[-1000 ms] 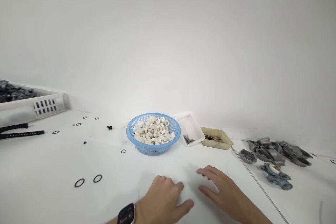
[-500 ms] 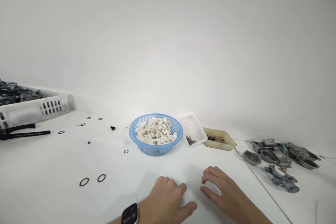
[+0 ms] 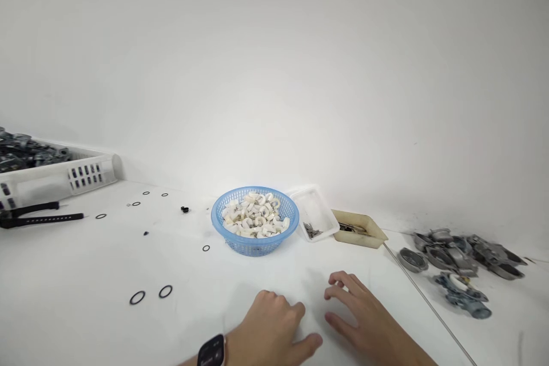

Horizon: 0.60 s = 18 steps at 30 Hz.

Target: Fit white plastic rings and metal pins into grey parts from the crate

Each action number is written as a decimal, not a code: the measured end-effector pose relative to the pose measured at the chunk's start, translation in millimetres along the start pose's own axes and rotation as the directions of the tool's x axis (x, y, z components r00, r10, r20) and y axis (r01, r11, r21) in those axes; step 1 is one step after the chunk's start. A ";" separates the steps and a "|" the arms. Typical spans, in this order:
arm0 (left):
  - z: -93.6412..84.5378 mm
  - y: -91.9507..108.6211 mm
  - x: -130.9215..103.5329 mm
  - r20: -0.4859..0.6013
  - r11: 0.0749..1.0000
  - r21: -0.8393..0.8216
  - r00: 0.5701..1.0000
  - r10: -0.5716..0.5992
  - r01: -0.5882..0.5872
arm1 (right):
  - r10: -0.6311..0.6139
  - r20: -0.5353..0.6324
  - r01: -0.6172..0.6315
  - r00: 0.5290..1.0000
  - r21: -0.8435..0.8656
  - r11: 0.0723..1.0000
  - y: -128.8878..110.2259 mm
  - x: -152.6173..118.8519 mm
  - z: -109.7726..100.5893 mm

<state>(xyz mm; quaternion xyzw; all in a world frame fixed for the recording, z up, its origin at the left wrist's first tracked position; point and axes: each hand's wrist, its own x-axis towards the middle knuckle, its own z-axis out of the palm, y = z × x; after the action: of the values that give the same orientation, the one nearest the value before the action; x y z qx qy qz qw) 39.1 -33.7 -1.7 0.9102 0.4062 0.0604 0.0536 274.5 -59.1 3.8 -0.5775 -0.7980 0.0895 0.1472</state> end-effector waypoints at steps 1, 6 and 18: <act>0.3 -0.2 -0.1 -0.002 1.000 0.001 1.000 0.001 -0.001 | 0.003 0.012 -0.003 1.000 0.000 1.000 -0.4 -0.2 0.0; -1.8 0.1 -0.4 0.005 1.000 -0.003 1.000 -0.007 0.007 | 0.010 0.049 -0.009 0.999 -0.007 1.000 -0.3 0.5 0.6; 1.8 -1.5 0.5 -0.006 1.000 0.002 1.000 0.001 -0.001 | 0.004 0.040 -0.004 0.999 0.011 1.000 -2.1 0.0 -4.6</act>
<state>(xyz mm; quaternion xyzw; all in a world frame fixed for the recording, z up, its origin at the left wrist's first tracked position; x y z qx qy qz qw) 38.6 -32.4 -3.7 0.9103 0.4059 0.0626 0.0517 274.2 -59.9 8.8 -0.5764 -0.7990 0.1058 0.1345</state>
